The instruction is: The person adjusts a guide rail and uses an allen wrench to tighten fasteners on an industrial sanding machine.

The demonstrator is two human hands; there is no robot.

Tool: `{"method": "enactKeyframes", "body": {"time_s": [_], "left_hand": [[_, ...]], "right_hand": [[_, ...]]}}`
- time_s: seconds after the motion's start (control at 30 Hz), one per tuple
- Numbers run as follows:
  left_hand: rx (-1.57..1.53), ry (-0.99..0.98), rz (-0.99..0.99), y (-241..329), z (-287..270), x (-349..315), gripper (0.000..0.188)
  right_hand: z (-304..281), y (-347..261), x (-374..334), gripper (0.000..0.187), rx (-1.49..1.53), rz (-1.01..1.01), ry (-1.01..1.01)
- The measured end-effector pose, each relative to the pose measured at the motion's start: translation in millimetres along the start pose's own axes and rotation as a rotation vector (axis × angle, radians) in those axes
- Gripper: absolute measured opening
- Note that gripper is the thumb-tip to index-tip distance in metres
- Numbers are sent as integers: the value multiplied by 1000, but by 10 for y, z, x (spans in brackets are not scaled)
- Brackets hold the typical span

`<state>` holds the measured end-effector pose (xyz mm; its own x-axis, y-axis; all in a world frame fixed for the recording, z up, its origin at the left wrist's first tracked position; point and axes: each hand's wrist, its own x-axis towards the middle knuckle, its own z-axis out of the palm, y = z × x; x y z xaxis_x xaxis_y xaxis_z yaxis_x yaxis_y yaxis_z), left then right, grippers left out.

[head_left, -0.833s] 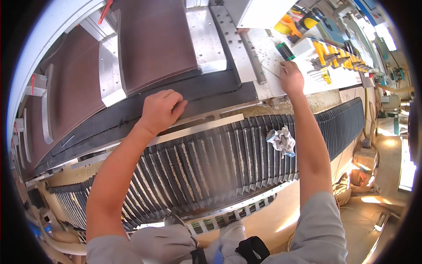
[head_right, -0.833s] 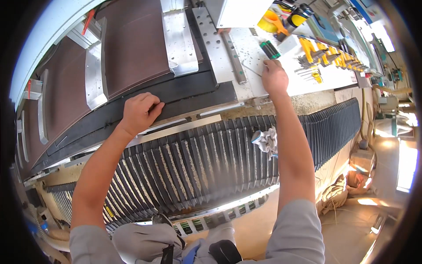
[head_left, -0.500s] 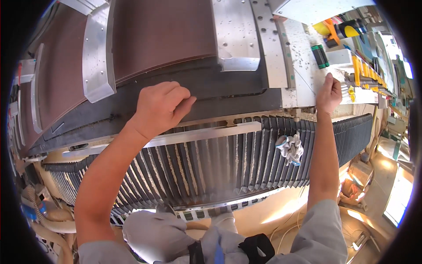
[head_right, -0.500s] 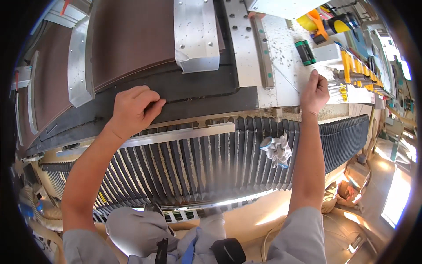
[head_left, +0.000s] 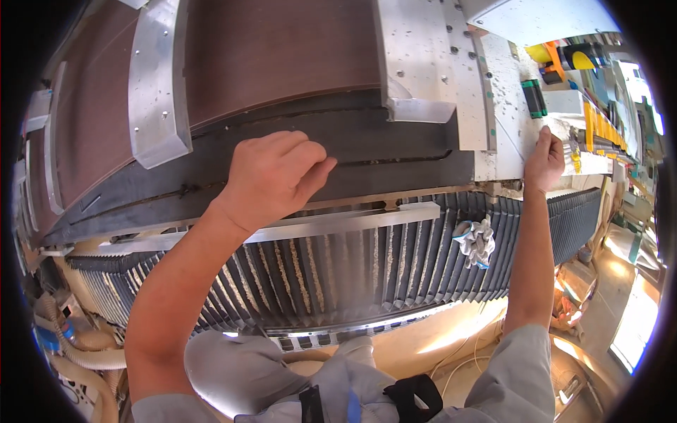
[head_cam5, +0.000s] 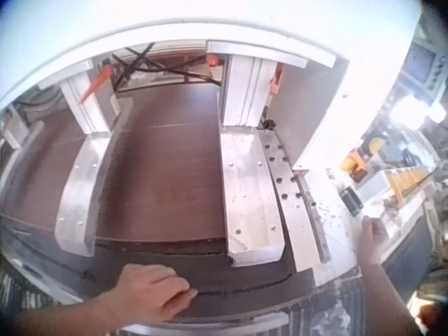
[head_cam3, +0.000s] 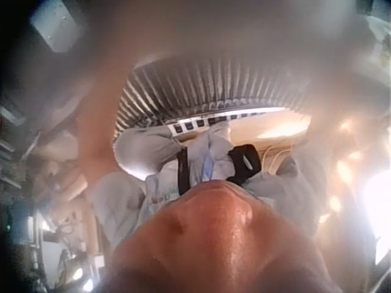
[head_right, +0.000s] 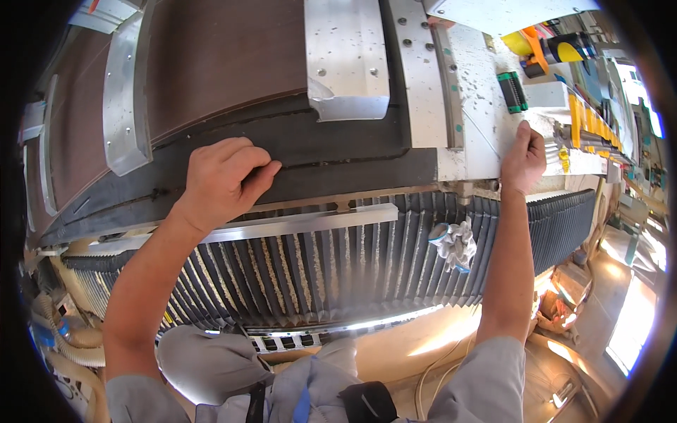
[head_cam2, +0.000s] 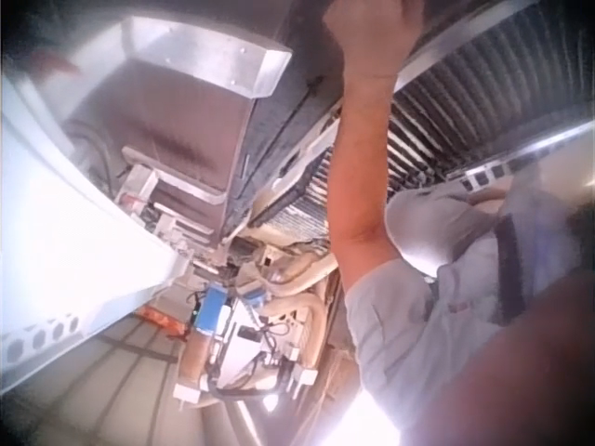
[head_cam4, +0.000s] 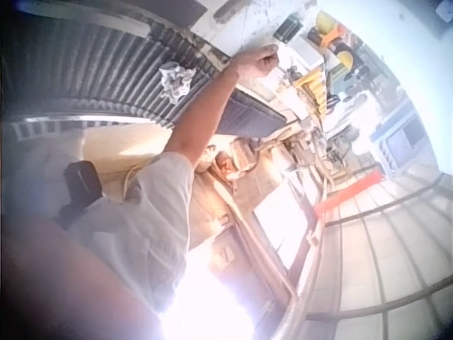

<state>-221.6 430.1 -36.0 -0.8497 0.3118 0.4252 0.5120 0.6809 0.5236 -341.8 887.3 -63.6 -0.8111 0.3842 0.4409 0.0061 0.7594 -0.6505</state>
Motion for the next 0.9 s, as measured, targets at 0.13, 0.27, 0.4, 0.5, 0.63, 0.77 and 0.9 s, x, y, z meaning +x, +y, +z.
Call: {"method": "enactKeyframes", "body": {"time_s": [0.13, 0.27, 0.4, 0.5, 0.63, 0.77, 0.9], "left_hand": [[-11, 4, -18, 7, 39, 13, 18], [14, -14, -23, 23, 17, 3, 16], [30, 15, 7, 59, 60, 13, 15], [74, 3, -13, 91, 56, 16, 15], [178, 11, -35, 148, 56, 12, 15], [345, 85, -54, 165, 90, -27, 13], [335, 132, -284, 431, 57, -242, 11]], "right_hand": [[29, 16, -4, 32, -47, 12, -34], [55, -54, -16, 34, -16, 0, -18], [0, -91, -23, 35, -70, 5, -27], [31, -10, -1, 35, -94, -28, -19], [-31, -113, 34, 36, -158, -19, -56], [2, -82, 58, 38, -157, 13, -109], [108, -47, 47, 43, -220, -21, -176]]}}
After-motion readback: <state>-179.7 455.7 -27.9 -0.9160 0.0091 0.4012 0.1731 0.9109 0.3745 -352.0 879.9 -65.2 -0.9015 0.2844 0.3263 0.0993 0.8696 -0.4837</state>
